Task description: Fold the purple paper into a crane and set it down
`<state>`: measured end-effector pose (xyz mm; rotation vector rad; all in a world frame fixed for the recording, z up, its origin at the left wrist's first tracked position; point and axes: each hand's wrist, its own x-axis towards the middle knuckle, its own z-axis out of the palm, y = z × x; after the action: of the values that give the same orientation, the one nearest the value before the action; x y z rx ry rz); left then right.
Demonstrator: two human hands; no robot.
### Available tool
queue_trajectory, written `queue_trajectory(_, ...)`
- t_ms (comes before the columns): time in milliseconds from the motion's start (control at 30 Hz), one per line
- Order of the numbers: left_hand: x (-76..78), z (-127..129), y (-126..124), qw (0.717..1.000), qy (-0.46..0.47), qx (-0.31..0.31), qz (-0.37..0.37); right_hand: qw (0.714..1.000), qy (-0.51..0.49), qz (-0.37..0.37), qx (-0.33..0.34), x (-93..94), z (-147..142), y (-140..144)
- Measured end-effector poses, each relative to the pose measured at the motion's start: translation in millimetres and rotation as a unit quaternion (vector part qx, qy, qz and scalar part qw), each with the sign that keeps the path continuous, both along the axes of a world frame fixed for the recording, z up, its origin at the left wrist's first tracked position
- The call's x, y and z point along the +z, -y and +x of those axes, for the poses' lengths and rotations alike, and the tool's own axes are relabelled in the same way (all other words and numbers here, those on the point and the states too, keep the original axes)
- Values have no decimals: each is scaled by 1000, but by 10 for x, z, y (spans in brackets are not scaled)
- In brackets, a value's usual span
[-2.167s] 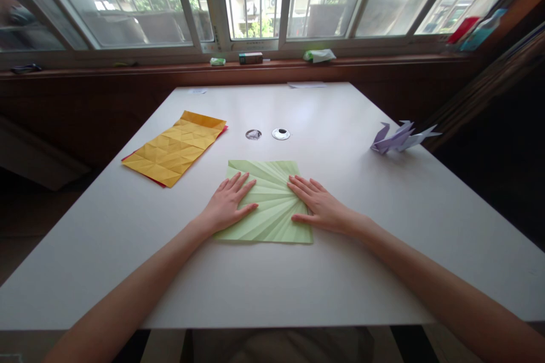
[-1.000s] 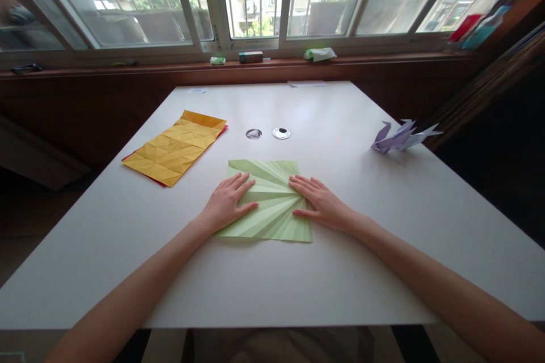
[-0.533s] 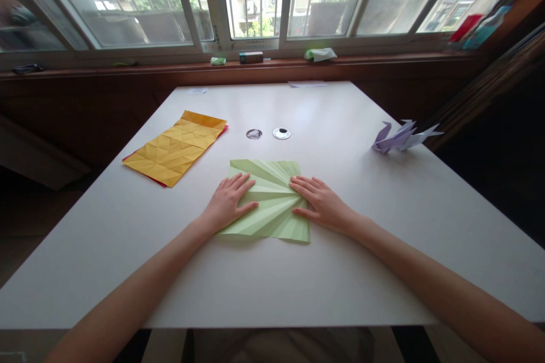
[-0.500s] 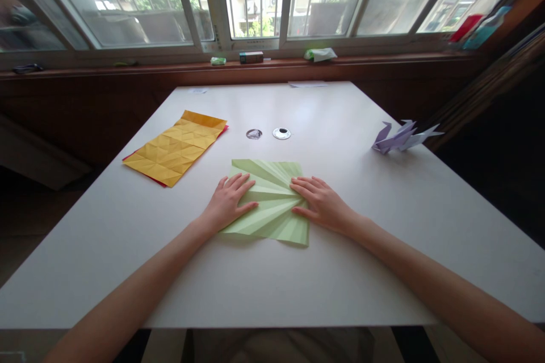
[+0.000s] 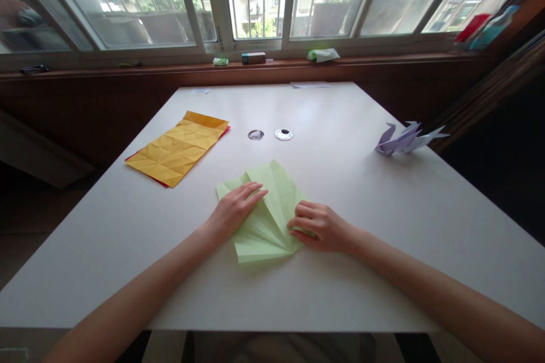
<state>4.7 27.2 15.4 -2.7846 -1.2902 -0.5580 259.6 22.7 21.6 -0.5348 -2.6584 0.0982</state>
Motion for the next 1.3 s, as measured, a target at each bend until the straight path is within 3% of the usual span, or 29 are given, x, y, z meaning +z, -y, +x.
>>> queue_trajectory(233,-14,-18,-26,996,22,-7,-86,1000,-14,4,-19,-12,-1,5)
queue_trajectory(433,38,36,62,990,-37,-9,-133,1000,-25,-1,-18,-11,-8,0)
queue_trajectory(633,62,19,40,981,-60,-50,-176,985,-107,-132,-37,30,19,16)
queue_trajectory(700,86,8,34,977,-64,-70,-193,968,-150,-165,-113,21,34,-19)
queue_trajectory(833,124,1,41,971,-58,-89,-213,927,-206,-163,-267,-26,70,-145)
queue_trajectory(967,132,3,45,971,-45,-90,-217,887,-226,-255,-311,-78,103,-221)
queue_trajectory(1133,125,7,40,971,-35,-90,-217,792,-334,-379,-343,-53,119,-224)
queue_trajectory(1233,112,6,35,972,-32,-91,-214,736,-328,-488,-334,31,116,-222)
queue_trajectory(1300,93,5,34,973,-33,-92,-208,726,-301,-536,-309,83,109,-217)
